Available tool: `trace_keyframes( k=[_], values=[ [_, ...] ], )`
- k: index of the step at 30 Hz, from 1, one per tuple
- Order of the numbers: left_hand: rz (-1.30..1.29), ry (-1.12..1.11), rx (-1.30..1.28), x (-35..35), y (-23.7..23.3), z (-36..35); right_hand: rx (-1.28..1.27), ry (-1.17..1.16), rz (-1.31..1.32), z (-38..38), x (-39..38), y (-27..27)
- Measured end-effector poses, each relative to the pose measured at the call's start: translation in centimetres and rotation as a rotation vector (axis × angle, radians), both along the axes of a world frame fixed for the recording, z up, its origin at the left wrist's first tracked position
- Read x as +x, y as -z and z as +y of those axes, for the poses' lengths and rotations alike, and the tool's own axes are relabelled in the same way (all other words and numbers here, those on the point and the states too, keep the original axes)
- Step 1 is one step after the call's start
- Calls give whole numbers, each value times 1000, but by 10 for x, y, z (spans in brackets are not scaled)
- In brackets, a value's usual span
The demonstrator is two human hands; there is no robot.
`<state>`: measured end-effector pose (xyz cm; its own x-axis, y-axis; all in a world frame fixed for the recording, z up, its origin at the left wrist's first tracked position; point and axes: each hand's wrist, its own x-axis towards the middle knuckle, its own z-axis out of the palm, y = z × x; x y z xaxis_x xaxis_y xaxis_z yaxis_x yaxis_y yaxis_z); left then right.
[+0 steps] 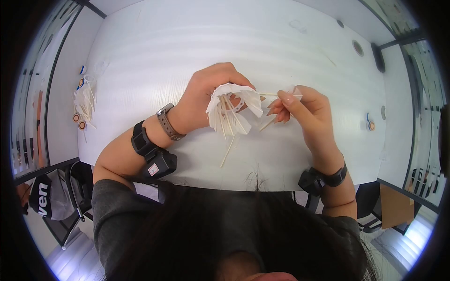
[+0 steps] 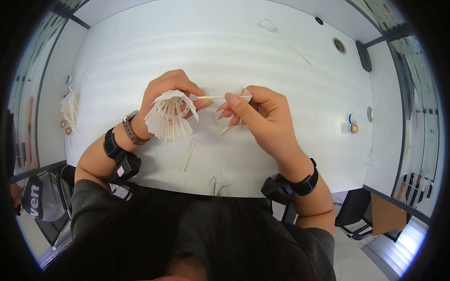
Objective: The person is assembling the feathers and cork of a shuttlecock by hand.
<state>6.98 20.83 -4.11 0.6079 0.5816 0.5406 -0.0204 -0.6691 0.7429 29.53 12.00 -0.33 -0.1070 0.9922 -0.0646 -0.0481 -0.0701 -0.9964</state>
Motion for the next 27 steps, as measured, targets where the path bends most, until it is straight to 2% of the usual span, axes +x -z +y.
trace_keyframes(
  k=[6, 27],
  values=[
    [116, 64, -83, -3, -6, -2, -28, -12, -2, 0, -2, -2],
    [90, 76, -63, 0, -3, -3, -92, -67, -65, 0, -6, -1]
  ],
)
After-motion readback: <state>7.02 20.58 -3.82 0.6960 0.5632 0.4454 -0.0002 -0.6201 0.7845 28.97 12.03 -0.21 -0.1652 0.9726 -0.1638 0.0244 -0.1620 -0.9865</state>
